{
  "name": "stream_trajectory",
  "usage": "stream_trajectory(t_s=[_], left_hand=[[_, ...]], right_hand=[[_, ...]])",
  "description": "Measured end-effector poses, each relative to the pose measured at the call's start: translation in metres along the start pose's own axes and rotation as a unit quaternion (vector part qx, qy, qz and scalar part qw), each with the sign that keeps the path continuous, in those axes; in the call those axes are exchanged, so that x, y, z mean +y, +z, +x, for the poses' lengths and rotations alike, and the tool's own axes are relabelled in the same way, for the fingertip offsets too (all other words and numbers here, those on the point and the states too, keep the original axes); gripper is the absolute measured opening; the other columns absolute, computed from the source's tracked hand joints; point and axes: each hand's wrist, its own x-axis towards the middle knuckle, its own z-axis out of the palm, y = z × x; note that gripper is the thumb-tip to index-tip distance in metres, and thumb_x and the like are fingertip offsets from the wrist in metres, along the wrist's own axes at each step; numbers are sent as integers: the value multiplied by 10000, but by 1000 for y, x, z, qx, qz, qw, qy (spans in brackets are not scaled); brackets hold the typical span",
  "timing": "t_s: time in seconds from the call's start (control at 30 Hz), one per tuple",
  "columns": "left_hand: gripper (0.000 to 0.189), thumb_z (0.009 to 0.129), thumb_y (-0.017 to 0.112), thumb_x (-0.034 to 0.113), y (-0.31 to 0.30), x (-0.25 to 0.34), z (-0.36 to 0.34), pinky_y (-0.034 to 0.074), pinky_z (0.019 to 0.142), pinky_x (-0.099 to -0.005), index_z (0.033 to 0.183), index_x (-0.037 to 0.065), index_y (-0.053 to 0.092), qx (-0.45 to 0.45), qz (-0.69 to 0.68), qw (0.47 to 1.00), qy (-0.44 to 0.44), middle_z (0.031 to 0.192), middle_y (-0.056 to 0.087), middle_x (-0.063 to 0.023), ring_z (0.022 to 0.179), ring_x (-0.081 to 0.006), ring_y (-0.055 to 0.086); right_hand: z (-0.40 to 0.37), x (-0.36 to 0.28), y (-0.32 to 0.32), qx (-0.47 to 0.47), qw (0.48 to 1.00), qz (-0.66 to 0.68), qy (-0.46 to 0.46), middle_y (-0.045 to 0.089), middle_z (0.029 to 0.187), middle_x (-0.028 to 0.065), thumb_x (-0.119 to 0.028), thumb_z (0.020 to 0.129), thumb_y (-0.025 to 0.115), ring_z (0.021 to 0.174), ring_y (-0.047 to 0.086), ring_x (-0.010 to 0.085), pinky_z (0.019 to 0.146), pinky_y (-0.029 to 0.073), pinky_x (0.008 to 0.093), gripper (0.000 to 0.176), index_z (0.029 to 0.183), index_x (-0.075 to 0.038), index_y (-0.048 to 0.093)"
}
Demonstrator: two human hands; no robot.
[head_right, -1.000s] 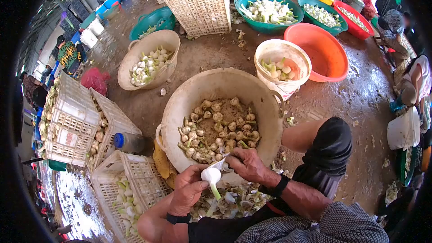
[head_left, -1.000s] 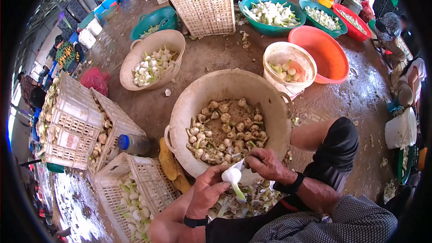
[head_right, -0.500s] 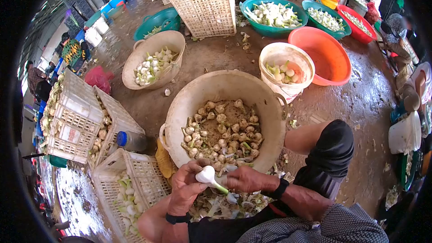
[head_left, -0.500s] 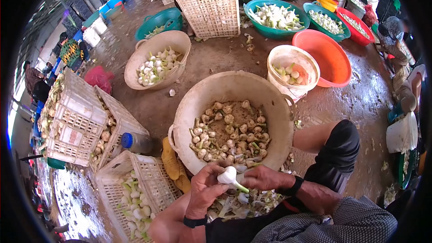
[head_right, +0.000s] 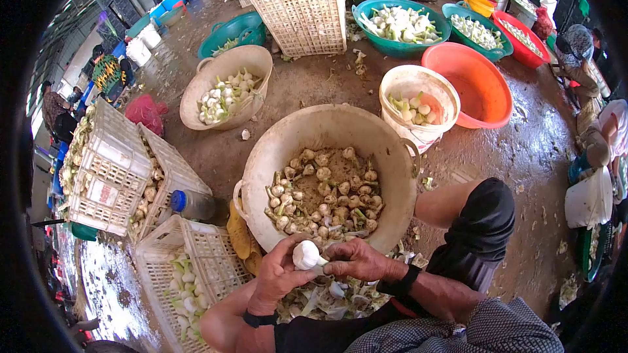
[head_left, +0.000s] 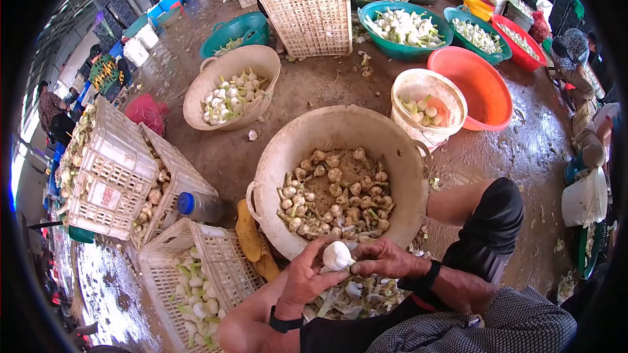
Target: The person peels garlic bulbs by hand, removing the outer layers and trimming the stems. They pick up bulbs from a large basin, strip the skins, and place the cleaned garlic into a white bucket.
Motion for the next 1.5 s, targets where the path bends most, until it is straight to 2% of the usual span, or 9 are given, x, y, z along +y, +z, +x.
stream_trajectory(t_s=[0.2,0.3,0.4,0.57,0.73,0.97,1.13,1.4,1.5], left_hand=[[649,766,775,36,-3,-1,1,476,949,-298,1333,-28,467,-4,38,999,-11,1170,599,-92,1068,-148,582],[633,765,783,61,-5,-3,0,486,928,-296,1321,-24,493,0,77,997,-7,1137,621,-81,1055,-150,590],[620,766,785,69,-7,-7,1,489,915,-291,1315,-16,511,20,63,998,-9,1130,630,-74,1042,-148,596],[567,814,738,84,-13,-19,5,470,952,-330,1308,-49,494,87,-46,994,35,1174,617,-119,1067,-189,595],[580,898,531,558,-37,1,5,534,822,-429,1142,32,567,115,-266,945,148,1016,669,-151,948,-303,658],[719,859,586,616,-109,72,-61,533,743,-307,1274,31,541,218,-391,764,464,1051,691,-104,923,-198,658],[637,948,477,571,-103,68,-67,475,695,-317,1235,9,562,276,-363,807,375,1026,675,-89,774,-178,576],[537,998,413,503,-55,55,-35,451,685,-335,1202,29,559,193,-306,895,261,1021,663,-96,760,-184,601],[527,1003,407,495,-45,52,-33,457,673,-347,1201,30,555,196,-308,901,234,1021,662,-106,746,-192,607]], right_hand=[[8,21,8,88,983,-84,-138,608,716,26,-250,911,678,655,536,90,598,461,284,280,1032,-6,614],[6,16,5,55,994,-78,-59,656,902,16,-231,905,700,863,586,89,761,488,273,299,1090,-7,633],[2,-8,8,48,992,-99,-55,636,742,57,-287,938,624,681,587,111,642,481,299,309,1039,5,625],[2,-4,12,29,999,25,-18,661,770,59,-267,985,519,684,626,133,643,495,286,320,1001,24,649],[6,4,14,74,996,50,-4,693,862,94,-266,988,506,694,631,132,666,521,287,346,1063,48,630],[10,8,21,87,994,9,60,695,884,91,-271,975,535,709,633,125,675,515,270,347,1068,46,641],[18,30,21,74,994,-24,77,686,854,68,-304,948,579,696,630,113,645,513,272,343,1018,22,660],[56,50,-19,141,978,-118,95,629,634,76,-267,914,570,570,610,130,533,494,286,331,849,48,648],[79,59,-39,146,964,-179,135,658,703,90,-267,923,579,608,624,128,565,508,287,331,898,56,646]])
